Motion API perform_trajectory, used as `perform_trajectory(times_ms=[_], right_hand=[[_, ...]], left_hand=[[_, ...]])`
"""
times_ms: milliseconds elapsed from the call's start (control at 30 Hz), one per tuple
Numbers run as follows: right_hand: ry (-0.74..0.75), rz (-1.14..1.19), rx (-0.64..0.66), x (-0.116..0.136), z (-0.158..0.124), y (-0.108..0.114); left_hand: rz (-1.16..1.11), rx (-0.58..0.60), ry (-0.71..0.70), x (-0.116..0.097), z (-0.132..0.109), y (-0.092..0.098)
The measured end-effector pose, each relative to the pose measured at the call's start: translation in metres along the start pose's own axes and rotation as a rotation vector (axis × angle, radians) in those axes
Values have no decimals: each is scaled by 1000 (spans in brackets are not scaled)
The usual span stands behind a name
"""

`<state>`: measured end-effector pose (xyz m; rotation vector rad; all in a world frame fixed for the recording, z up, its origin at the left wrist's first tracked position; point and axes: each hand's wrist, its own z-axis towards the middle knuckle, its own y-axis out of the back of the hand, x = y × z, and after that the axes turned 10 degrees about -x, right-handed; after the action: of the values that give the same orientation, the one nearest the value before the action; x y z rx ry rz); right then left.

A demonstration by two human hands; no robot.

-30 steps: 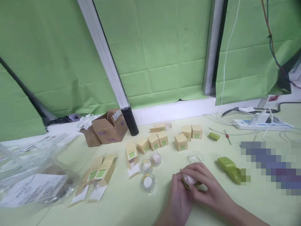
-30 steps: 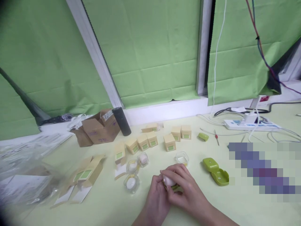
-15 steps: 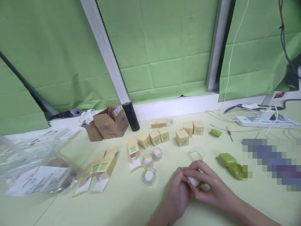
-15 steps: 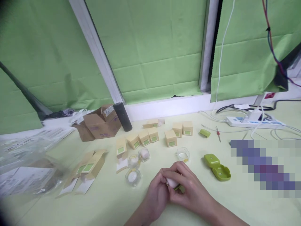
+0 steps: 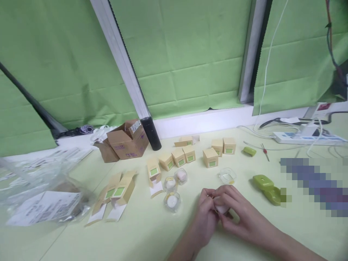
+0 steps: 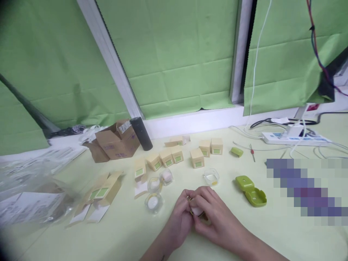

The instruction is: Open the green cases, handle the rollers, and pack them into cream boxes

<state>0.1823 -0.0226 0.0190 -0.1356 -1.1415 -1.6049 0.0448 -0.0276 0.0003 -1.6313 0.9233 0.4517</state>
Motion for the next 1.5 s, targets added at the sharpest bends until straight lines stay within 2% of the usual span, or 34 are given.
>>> perform_trajectory(times_ms=[233, 433, 600, 867, 1000, 1033, 1100, 1200, 1333, 1433, 1500], right_hand=[[-127, 143, 73, -2, 5, 14], [-266, 138, 53, -13, 7, 27], [-297, 258, 167, -14, 14, 37], [-351, 318, 116, -14, 14, 29], [-351, 424, -10, -25, 14, 28], [-371, 458, -64, -29, 15, 30], [-417, 428, -173, -39, 18, 35], [-422, 169, -245, -54, 24, 46], [-395, 35, -188, -71, 25, 52], [-330, 50, -88, -73, 26, 53], [-275, 58, -21, -68, 27, 55]], left_hand=[[-112, 69, 17, -3, 2, 2], [59, 43, -102, -13, -4, 1], [117, 27, -128, -14, -6, -1], [142, 43, -126, -10, -5, -2], [126, 33, -84, 0, 4, 3], [183, 0, -106, 2, 7, 5], [414, -80, -238, 5, 11, 10], [832, -162, -459, 4, 21, 9], [1142, -149, -443, 5, 49, -6], [1197, -141, -453, 7, 73, -16], [1206, -118, -488, 6, 81, -17]])
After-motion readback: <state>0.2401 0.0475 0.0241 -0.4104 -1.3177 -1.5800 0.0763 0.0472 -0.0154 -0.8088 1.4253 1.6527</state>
